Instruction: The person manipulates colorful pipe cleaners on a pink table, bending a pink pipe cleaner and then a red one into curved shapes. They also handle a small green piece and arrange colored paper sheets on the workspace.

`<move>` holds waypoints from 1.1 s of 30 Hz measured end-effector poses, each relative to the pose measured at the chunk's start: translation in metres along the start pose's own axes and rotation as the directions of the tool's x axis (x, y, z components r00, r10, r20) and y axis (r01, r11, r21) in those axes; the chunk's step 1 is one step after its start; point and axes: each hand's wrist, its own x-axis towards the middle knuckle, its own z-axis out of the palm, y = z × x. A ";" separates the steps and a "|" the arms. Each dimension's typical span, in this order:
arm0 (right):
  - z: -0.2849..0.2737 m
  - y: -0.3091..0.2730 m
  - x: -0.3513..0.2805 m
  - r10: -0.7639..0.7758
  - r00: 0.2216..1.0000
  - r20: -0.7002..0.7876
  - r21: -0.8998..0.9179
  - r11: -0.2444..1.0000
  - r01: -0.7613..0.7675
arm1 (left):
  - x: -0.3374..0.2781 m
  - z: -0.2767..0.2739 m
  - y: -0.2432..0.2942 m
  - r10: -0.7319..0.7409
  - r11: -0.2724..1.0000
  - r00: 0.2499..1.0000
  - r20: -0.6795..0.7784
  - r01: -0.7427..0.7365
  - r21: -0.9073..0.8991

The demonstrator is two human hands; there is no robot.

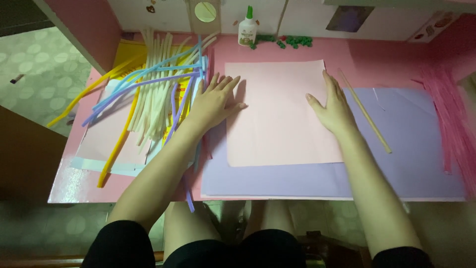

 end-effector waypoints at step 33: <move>-0.003 0.069 0.024 -0.089 0.940 -0.330 0.191 0.969 0.159 | -0.005 -0.010 0.007 0.055 0.987 0.994 -0.093 -0.068 -0.147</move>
